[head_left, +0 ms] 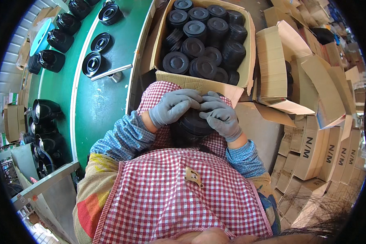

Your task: The person assembles black kettles by attaching metal handles and placing lids on the bodies. The person picks up kettle bodies from a green table, inserts a metal handle into the side, and then places a lid on top before setting the completed unit aside.

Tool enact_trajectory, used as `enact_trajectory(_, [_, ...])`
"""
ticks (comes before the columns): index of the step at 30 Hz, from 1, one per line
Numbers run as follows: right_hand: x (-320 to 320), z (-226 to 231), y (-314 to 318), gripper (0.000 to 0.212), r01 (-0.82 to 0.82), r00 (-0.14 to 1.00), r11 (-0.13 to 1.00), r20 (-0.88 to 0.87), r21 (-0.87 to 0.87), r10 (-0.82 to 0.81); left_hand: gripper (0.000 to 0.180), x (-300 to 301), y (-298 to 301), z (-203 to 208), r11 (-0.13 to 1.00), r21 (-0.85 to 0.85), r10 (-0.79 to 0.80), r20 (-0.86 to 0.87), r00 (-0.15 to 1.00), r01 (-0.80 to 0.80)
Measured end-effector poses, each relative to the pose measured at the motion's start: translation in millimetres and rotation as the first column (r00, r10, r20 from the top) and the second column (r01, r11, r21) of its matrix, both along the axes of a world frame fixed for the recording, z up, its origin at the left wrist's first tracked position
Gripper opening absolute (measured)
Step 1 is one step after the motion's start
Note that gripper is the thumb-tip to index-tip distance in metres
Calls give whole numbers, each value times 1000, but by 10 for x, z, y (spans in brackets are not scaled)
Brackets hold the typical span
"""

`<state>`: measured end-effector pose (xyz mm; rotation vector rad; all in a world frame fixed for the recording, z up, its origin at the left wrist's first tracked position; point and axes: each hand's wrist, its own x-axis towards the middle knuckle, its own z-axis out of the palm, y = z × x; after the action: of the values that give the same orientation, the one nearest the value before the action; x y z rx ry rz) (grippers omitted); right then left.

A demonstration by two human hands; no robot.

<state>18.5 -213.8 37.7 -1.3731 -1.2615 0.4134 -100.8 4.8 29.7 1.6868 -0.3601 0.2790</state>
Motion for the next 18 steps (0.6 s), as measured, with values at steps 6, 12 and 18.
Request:
enact_trajectory(6, [35,-51,36,7,-2,1000,1000,11,-12,2,38,34,39,-67,995,103,-24,157,987,8])
enact_trajectory(12, [-23,-127,36,5,45,996,999,73,-3,-44,32,32,32,-130,992,127,-13,181,983,-10])
enact_trajectory(18, [-66,-130,48,11,93,993,994,-64,-52,-96,22,-21,-21,-65,981,177,39,195,980,-74])
